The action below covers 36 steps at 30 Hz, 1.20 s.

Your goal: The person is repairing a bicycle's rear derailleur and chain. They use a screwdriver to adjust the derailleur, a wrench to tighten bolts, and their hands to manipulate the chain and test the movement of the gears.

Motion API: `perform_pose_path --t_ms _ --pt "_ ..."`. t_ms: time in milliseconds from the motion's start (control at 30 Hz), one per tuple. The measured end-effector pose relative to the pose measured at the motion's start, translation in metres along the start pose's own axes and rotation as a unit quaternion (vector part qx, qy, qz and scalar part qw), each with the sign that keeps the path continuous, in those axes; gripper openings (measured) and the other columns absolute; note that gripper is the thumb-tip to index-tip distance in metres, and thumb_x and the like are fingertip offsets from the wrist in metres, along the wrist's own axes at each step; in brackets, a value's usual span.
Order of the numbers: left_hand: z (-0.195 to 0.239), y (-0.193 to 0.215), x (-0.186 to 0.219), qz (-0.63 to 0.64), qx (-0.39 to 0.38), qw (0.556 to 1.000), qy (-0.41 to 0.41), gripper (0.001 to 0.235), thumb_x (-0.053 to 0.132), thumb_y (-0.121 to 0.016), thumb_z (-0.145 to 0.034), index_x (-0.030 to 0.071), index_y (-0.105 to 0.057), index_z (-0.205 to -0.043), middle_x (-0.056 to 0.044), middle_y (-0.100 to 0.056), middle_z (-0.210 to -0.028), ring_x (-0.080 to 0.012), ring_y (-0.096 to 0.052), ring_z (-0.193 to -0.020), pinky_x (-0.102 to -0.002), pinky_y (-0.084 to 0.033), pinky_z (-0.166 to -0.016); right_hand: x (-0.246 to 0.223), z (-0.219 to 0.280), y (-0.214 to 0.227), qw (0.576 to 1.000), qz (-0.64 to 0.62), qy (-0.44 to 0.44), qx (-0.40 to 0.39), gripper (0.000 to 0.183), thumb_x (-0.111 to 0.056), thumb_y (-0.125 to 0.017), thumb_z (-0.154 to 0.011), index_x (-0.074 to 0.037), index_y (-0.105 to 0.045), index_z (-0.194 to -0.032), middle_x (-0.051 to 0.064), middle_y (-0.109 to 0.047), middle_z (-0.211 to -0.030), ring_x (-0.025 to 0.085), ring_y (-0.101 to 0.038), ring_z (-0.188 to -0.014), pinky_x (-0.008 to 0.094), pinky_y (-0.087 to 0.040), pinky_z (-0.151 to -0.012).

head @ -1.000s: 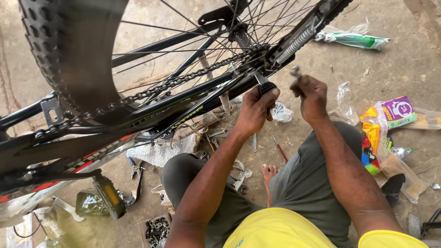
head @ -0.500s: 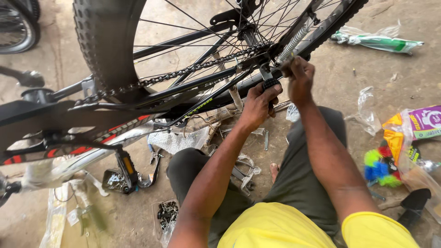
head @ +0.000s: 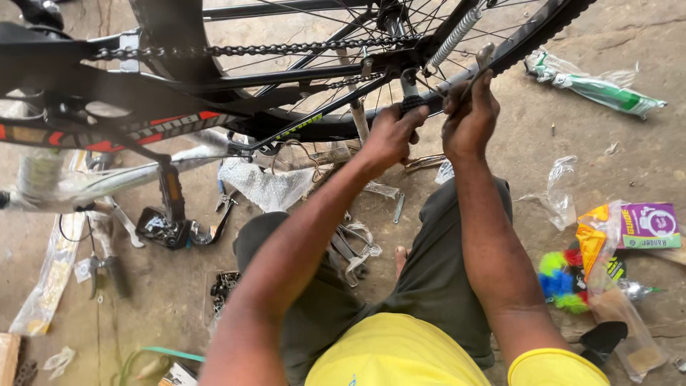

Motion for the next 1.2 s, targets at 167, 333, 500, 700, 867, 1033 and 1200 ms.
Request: perform_pose_path --t_ms 167,333,500,700,867,1033,1200 --pt "0.004 -0.003 0.014 -0.033 -0.003 0.999 0.031 0.052 0.044 -0.061 -0.097 -0.005 -0.053 -0.114 -0.006 -0.058 -0.072 -0.0130 -0.054 -0.045 -0.033 -0.051 -0.038 -0.021 0.009 0.012 0.987 0.128 0.068 -0.064 0.045 -0.046 -0.066 -0.108 -0.004 -0.067 -0.091 0.002 -0.058 -0.079 0.011 -0.050 -0.072 0.029 -0.039 -0.070" --pt "0.010 -0.005 0.009 0.022 0.007 1.000 -0.019 0.058 0.044 -0.063 -0.095 -0.005 -0.052 -0.124 -0.008 -0.060 -0.074 -0.0138 -0.059 -0.048 -0.031 -0.054 -0.042 -0.028 0.015 0.013 0.927 0.345 0.099 -0.110 0.036 -0.035 -0.076 -0.104 -0.002 -0.069 -0.094 0.001 -0.051 -0.077 0.010 -0.042 -0.070 0.029 -0.032 -0.063" --pt "0.004 0.001 0.005 0.083 -0.005 0.994 -0.070 0.062 0.032 -0.072 -0.091 -0.003 -0.048 -0.136 -0.009 -0.064 -0.086 -0.0130 -0.062 -0.061 -0.029 -0.057 -0.050 -0.034 0.001 -0.008 0.801 0.542 0.207 -0.149 0.034 -0.033 -0.080 -0.100 0.000 -0.073 -0.094 0.007 -0.064 -0.082 0.016 -0.061 -0.073 0.033 -0.045 -0.061" --pt "-0.007 0.008 -0.004 0.029 0.012 0.998 -0.063 0.058 0.018 -0.072 -0.089 -0.004 -0.050 -0.137 -0.010 -0.068 -0.088 -0.0128 -0.065 -0.061 -0.027 -0.057 -0.049 -0.015 -0.013 -0.004 0.796 0.572 0.122 -0.155 0.042 -0.045 -0.072 -0.101 -0.003 -0.074 -0.093 0.008 -0.065 -0.079 0.020 -0.062 -0.069 0.035 -0.047 -0.058" --pt "-0.013 0.008 -0.009 0.090 0.009 0.991 -0.093 0.039 0.011 -0.072 -0.089 -0.011 -0.060 -0.119 -0.011 -0.068 -0.081 -0.0128 -0.063 -0.058 -0.027 -0.056 -0.046 -0.028 -0.037 0.000 0.687 0.631 0.230 -0.277 0.050 -0.052 -0.064 -0.108 -0.005 -0.070 -0.095 0.008 -0.061 -0.078 0.019 -0.058 -0.068 0.036 -0.044 -0.058" --pt "-0.010 0.008 -0.007 0.123 0.007 0.988 -0.093 0.031 0.009 -0.069 -0.086 -0.009 -0.062 -0.111 -0.011 -0.066 -0.079 -0.0137 -0.061 -0.052 -0.027 -0.055 -0.045 -0.027 -0.035 0.002 0.631 0.691 0.225 -0.270 0.055 -0.054 -0.061 -0.111 -0.007 -0.063 -0.085 0.007 -0.056 -0.074 0.021 -0.054 -0.066 0.039 -0.043 -0.059" --pt "-0.008 0.010 -0.008 0.112 0.015 0.989 -0.091 0.031 0.009 -0.070 -0.087 -0.010 -0.062 -0.110 -0.011 -0.066 -0.077 -0.0136 -0.061 -0.052 -0.028 -0.053 -0.046 -0.092 -0.040 -0.019 0.486 0.826 -0.041 -0.282 0.038 -0.055 -0.063 -0.100 -0.021 -0.081 -0.101 0.008 -0.067 -0.080 0.026 -0.063 -0.069 0.042 -0.050 -0.058"
Point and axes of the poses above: each hand's wrist, its own z-axis away from the middle knuckle, its own y-axis out of the back of the hand, x = y × z, the point moved 2 cm from there along -z, towards the middle knuckle
